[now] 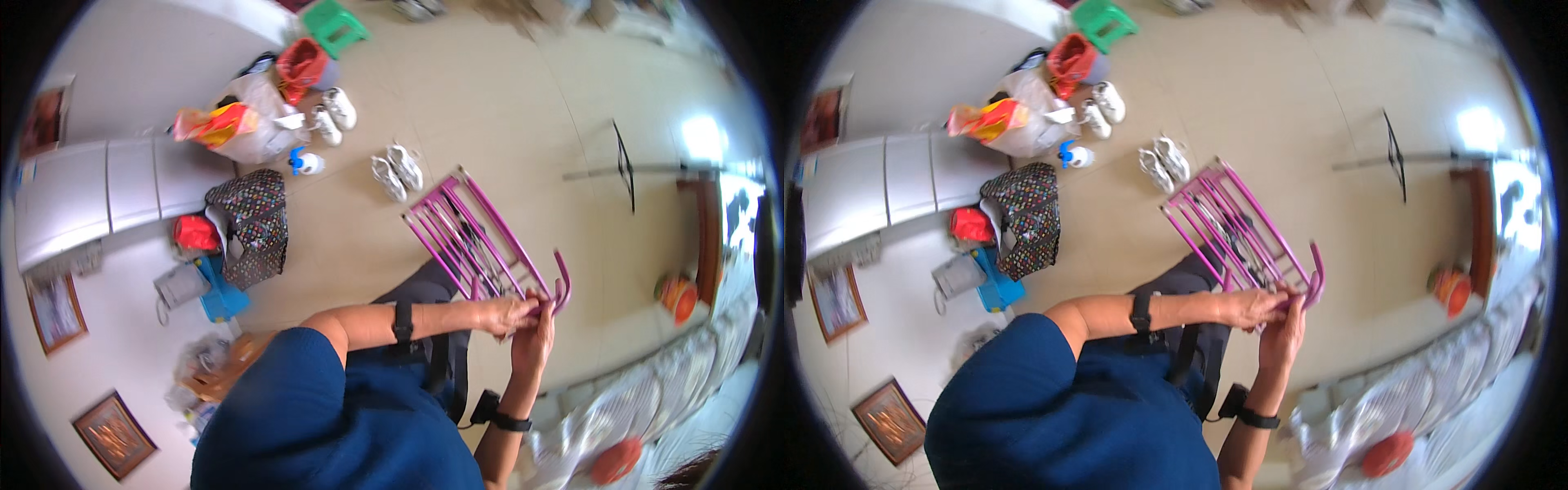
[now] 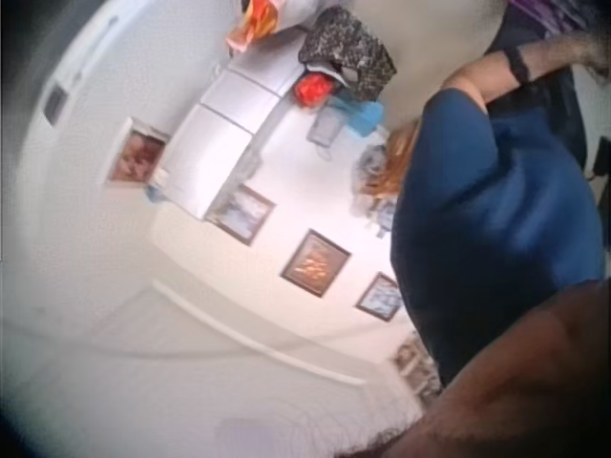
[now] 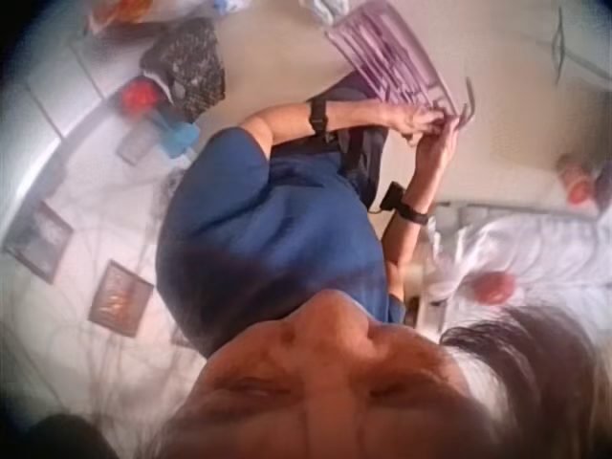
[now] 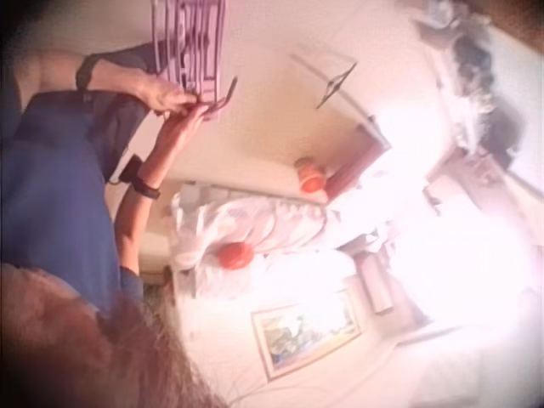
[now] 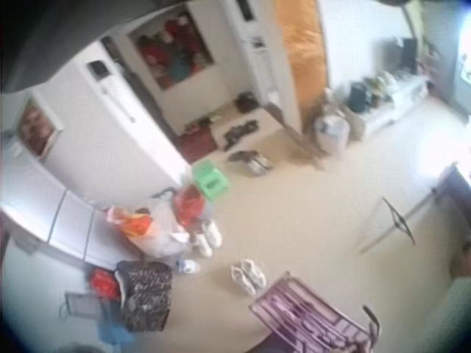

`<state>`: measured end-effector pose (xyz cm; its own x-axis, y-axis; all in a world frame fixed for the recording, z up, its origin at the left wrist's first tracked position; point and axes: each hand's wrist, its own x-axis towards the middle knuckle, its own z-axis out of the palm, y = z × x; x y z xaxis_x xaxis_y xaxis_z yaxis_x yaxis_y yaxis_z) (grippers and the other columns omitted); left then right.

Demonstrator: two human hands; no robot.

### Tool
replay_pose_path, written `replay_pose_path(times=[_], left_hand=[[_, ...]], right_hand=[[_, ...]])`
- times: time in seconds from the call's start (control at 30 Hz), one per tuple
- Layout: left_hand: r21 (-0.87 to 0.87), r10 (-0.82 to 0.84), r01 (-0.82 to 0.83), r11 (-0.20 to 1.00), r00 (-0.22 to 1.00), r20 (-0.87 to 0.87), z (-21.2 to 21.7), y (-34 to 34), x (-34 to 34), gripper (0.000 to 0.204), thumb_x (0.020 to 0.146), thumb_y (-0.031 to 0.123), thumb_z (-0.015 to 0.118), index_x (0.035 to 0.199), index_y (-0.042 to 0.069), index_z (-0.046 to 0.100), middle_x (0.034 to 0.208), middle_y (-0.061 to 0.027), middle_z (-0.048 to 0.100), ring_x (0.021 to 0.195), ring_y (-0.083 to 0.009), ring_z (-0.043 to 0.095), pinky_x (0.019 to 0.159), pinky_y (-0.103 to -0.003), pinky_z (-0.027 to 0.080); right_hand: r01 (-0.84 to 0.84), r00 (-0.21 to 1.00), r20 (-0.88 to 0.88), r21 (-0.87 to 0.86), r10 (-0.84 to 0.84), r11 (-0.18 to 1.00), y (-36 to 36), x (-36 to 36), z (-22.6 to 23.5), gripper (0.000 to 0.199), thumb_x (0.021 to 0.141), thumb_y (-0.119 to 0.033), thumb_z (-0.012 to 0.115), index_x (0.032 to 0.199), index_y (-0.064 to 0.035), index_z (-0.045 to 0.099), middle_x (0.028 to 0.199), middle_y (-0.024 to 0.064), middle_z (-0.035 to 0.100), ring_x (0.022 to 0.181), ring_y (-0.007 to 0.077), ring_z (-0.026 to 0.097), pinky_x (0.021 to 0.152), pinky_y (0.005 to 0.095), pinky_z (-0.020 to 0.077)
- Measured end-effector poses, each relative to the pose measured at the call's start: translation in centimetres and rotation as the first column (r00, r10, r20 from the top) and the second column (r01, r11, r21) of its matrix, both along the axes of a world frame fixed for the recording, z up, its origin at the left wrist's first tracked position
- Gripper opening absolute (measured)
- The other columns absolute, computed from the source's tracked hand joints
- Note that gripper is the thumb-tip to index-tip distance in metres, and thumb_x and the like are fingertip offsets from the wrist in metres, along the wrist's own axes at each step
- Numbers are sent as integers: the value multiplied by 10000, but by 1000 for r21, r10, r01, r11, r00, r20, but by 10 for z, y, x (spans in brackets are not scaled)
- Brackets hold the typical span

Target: The person disassembles a pink metal drying rack by hand, removing rods and joints one by one. The person places the disassembled parts into a yellow and red shopping bag.

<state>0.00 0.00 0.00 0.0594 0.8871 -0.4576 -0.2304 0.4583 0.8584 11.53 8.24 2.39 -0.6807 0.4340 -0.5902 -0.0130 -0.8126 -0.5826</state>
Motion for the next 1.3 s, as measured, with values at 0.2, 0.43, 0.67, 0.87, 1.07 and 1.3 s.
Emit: replay_pose_path(times=[0.2, 0.43, 0.67, 0.87, 1.07, 1.3], left_hand=[[400, 353, -156, 903, 800, -485, 43, -119, -11, 514, 891, 302, 616, 1256, 3, 411, 954, -181, 590, 981, -377, 568, 864, -458, 425], [415, 336, -9, 910, 602, -724, 89, -242, 4, 225, 861, 203, 608, 974, 24, 533, 863, -139, 593, 884, -318, 585, 850, -428, 414], [91, 36, 104, 990, 440, -897, 106, -278, 14, 360, 898, 364, 535, 1019, 25, 543, 890, -139, 607, 907, -291, 596, 845, -403, 423], [390, 429, -181, 903, 458, -779, 76, -345, -27, 533, 869, 448, 615, 1239, 80, 507, 1168, -137, 563, 1104, -311, 551, 939, -415, 447], [193, 482, -792, 580, 142, -865, 16, -570, -185, 390, 860, 260, 633, 1179, 56, 540, 1129, -175, 607, 1066, -329, 581, 903, -421, 461], [184, 55, -972, 143, -178, -983, 36, -788, -408, 275, 846, 271, 615, 1045, 82, 623, 1054, -195, 625, 1014, -362, 592, 835, -460, 484]], right_hand=[[-41, 960, -282, -148, -3, 988, -63, -27, 42, 282, 1008, -325, 430, 1057, -75, 552, 1067, 91, 617, 1093, 224, 548, 992, 398, 417], [-117, 909, -417, -264, -4, 957, -143, -17, 92, 226, 987, -278, 488, 1087, -78, 524, 977, 69, 587, 1009, 218, 549, 979, 409, 435], [-264, 962, -102, -98, 254, 960, -210, -15, 95, 58, 959, -135, 533, 951, -77, 535, 819, 21, 563, 793, 129, 533, 757, 292, 442], [-39, 999, 27, 230, 34, 972, -186, 2, 89, 108, 930, -83, 553, 1034, -72, 523, 673, -39, 388, 562, 56, 350, 529, 220, 356], [-189, 967, 250, 567, 51, 802, -168, 35, 87, 291, 940, -141, 557, 1217, -96, 483, 573, -68, 307, 438, 21, 257, 372, 194, 227], [-272, 899, 438, 541, 10, 796, -218, 1, 89, 191, 944, -243, 587, 1078, -129, 514, 562, -69, 292, 431, 27, 260, 376, 201, 235]])
